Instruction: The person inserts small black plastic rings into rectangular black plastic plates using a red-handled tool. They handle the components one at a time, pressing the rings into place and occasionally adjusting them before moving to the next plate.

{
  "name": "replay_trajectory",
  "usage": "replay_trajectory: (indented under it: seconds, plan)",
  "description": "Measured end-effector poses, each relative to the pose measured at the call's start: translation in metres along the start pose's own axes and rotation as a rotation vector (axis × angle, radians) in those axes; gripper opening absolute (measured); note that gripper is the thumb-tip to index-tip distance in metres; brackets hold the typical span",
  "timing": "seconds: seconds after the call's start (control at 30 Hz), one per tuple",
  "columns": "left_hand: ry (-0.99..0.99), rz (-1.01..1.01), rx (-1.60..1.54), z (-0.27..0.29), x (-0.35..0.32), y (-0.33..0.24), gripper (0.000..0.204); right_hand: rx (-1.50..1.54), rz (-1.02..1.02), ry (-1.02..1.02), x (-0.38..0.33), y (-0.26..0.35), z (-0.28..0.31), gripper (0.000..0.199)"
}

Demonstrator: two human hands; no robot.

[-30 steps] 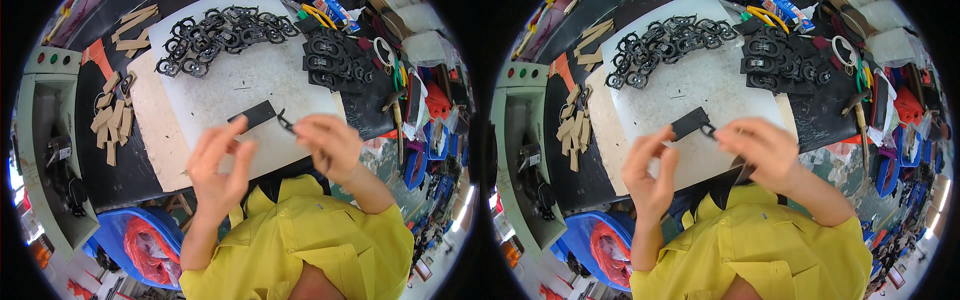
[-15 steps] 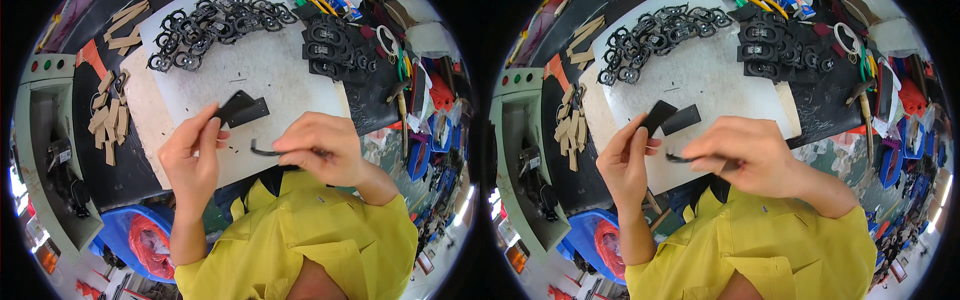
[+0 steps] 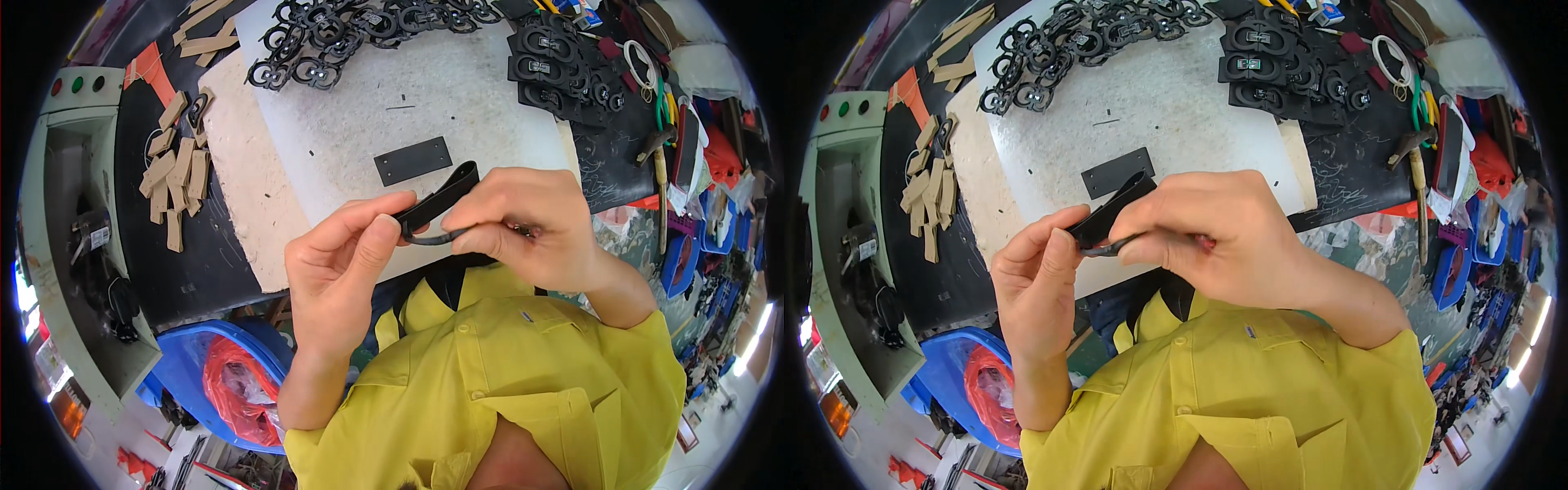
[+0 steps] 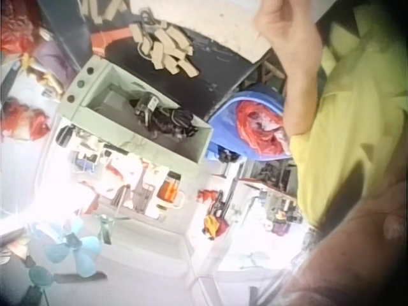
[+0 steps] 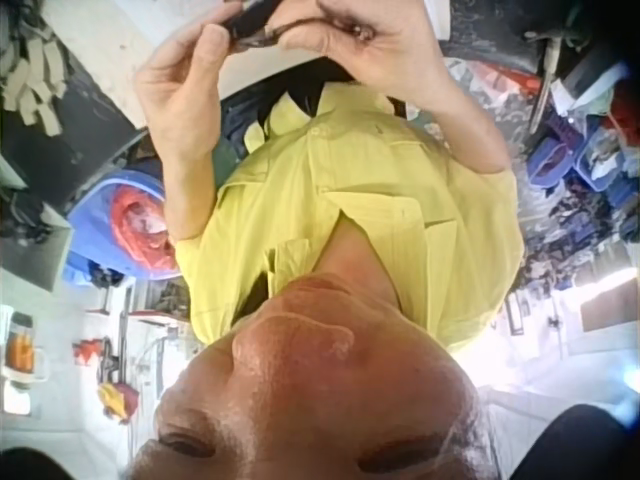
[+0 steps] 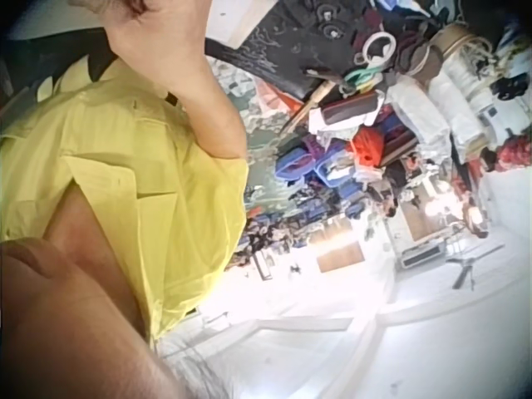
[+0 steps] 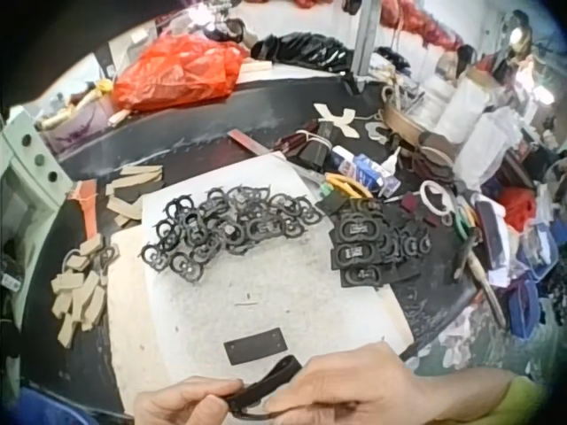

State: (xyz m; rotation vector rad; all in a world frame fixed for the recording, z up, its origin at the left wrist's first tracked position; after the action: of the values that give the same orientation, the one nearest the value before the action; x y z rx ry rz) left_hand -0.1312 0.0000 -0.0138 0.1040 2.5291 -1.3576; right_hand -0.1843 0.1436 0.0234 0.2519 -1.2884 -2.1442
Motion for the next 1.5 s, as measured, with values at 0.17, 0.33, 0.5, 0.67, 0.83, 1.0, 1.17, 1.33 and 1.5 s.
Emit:
replay_trajectory:
  seconds: [0.17, 0.33, 0.5, 0.67, 0.83, 1.0, 1.17, 1.33, 1.5]
  plan:
    - [0.076, -0.105, 0.1, -0.005, -0.004, -0.005, 0.021, 0.24, -0.393, 0.096, -0.005, -0.025, -0.008, 0.01]
    - [0.101, -0.211, 0.038, -0.009, -0.008, 0.001, 0.025, 0.38, -0.361, -0.134, -0.009, -0.024, -0.004, 0.011]
    - [0.0, -0.178, 0.007, -0.008, -0.005, 0.003, 0.021, 0.104, -0.138, 0.05, -0.006, -0.007, -0.007, 0.014]
    - [-0.069, -0.052, 0.055, 0.001, -0.005, 0.011, 0.017, -0.166, -0.068, -0.07, -0.008, 0.0, 0.0, 0.019]
    - [-0.092, 0.005, 0.009, -0.001, -0.009, 0.018, 0.016, -0.211, -0.003, -0.095, -0.011, 0.002, -0.002, 0.018]
    - [-0.065, -0.088, 0.099, -0.005, -0.013, 0.013, 0.017, -0.19, -0.114, -0.17, -0.012, -0.004, 0.0, 0.017]
    - [0.083, -0.123, 0.159, -0.013, -0.012, 0.012, 0.029, 0.07, -0.309, 0.028, -0.012, -0.026, -0.011, 0.019]
    - [-0.005, -0.092, 0.09, -0.009, -0.007, 0.012, 0.036, 0.366, -0.514, 0.146, -0.019, -0.037, -0.022, 0.02]
    - [0.011, -0.068, 0.019, -0.007, 0.0, 0.015, 0.033, 0.431, -0.554, 0.138, -0.016, -0.037, -0.024, 0.018]
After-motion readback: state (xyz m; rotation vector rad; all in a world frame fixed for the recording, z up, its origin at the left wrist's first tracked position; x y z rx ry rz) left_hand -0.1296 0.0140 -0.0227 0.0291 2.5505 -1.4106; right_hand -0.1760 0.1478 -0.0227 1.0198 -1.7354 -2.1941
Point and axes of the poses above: each hand's wrist, its own x-axis towards the middle knuckle, its own z-axis out of the back of the hand, y = z × x, the point moved 8 cm from there along x, towards the middle knuckle, and after that the axes turned 14 degrees about -x, right-handed, at the moved point
